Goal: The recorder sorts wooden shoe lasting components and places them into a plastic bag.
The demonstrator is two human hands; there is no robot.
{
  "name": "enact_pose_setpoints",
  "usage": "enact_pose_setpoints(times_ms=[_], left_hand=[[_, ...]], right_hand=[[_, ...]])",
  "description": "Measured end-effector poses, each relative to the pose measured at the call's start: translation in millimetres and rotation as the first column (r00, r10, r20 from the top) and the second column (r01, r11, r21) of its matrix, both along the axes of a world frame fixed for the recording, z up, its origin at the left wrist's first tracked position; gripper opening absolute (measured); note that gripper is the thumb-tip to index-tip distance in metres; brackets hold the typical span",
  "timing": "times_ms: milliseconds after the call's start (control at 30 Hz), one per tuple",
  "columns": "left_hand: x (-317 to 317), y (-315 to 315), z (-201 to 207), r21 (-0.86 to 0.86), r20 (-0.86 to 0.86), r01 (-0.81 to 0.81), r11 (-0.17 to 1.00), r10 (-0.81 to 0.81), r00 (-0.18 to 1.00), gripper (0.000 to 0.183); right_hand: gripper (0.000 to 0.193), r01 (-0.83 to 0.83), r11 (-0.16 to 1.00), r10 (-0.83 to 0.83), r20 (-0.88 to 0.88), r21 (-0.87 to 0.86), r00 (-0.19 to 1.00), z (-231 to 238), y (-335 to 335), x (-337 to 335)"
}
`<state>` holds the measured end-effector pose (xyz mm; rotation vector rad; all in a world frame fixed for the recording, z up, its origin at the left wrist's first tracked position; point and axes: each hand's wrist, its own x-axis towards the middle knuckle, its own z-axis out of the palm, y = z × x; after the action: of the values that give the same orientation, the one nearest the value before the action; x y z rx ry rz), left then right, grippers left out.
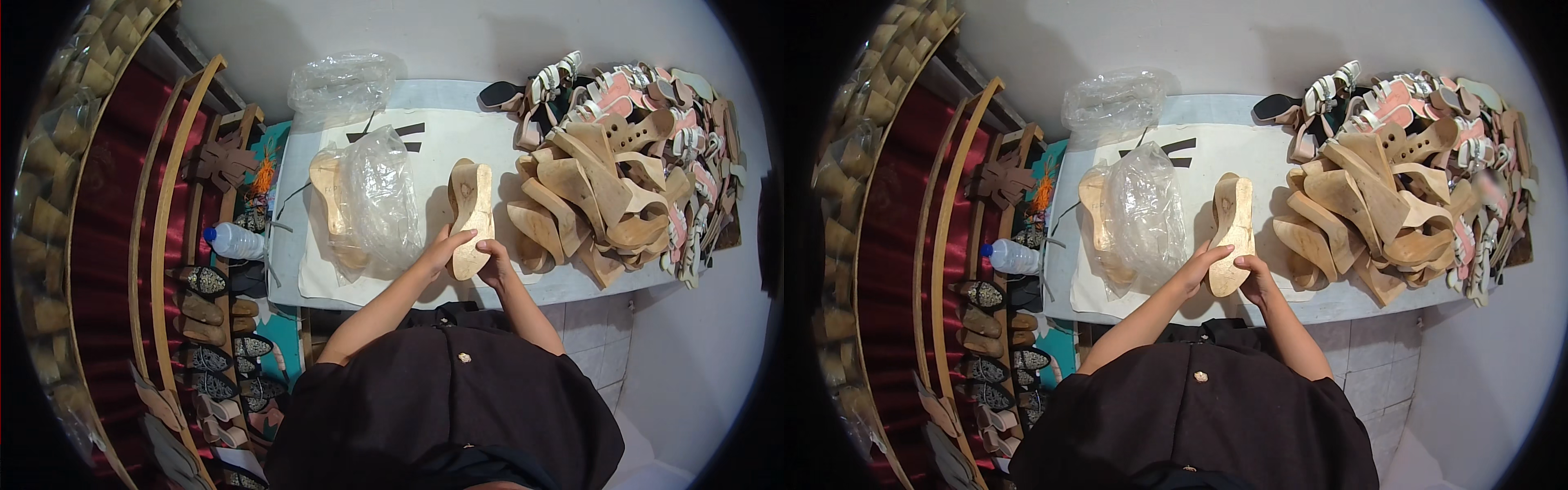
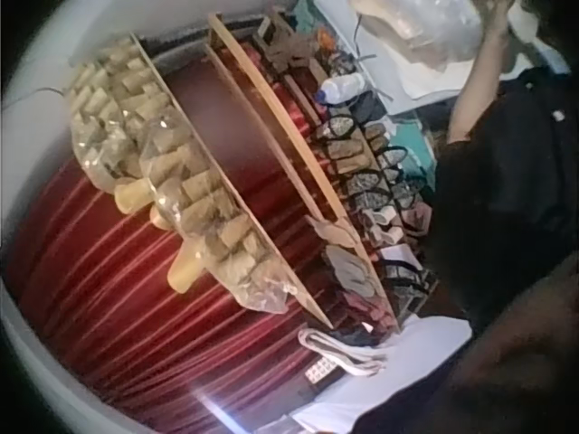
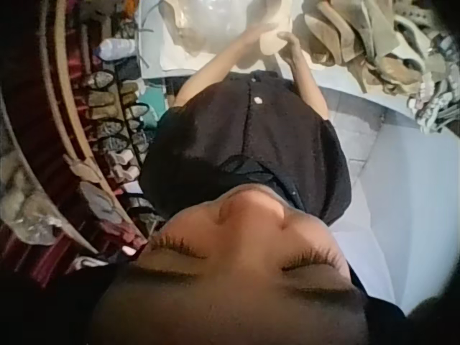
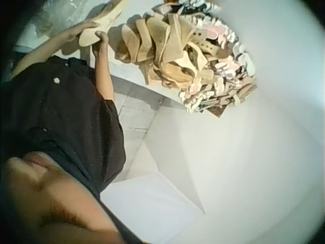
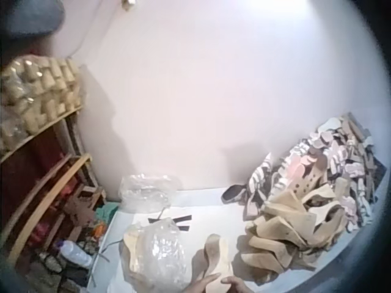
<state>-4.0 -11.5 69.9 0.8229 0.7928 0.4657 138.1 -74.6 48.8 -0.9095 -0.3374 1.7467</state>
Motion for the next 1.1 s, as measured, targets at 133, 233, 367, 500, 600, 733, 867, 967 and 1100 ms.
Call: enact_pose_setpoints(times_ms=[133,233,367,500,600,733,867,967,1100], left_hand=[[-8.9,1.1,23.2,0.013,0.037,-0.029,0.999,0.029,0.999,0.065],[-14.1,3.5,32.9,0.028,0.036,-0.088,0.996,0.087,0.996,0.066],[-24.2,4.0,29.4,0.091,0.005,-0.223,0.971,0.224,0.975,0.066],[-42.4,-5.5,37.2,0.109,-0.013,-0.310,0.945,0.313,0.950,0.073],[-52.5,-8.6,26.1,0.105,-0.061,-0.390,0.915,0.397,0.916,0.081],[-72.8,-1.8,9.1,0.250,-0.137,-0.376,0.892,0.417,0.898,0.073],[-93.0,-4.0,15.4,0.553,-0.181,-0.159,0.818,0.304,0.935,0.063],[-90.1,-6.0,10.7,0.573,-0.278,-0.196,0.795,0.414,0.867,0.062],[-84.0,-2.2,8.1,0.586,-0.363,-0.254,0.769,0.530,0.766,0.063]], right_hand=[[0.067,-0.045,0.999,0.044,-0.088,-0.017,0.995,4.2,10.9,1.3],[0.067,-0.125,0.991,0.130,-0.135,0.050,0.982,-0.6,29.4,0.7],[0.067,-0.241,0.968,0.251,-0.219,0.072,0.943,-6.0,55.0,-9.9],[0.067,-0.399,0.916,0.400,-0.195,0.044,0.895,-7.9,70.2,-21.2],[0.067,-0.466,0.884,0.463,-0.200,0.039,0.863,-15.5,81.2,-37.2],[0.066,-0.479,0.876,0.478,-0.262,0.064,0.839,-16.6,97.4,-59.5],[0.063,-0.475,0.879,0.463,-0.295,0.035,0.836,-17.1,112.4,-69.7],[0.063,-0.532,0.847,0.517,-0.224,-0.005,0.826,-17.2,124.8,-74.4],[0.063,-0.587,0.809,0.572,-0.191,-0.028,0.797,-2.4,142.8,-89.5]])
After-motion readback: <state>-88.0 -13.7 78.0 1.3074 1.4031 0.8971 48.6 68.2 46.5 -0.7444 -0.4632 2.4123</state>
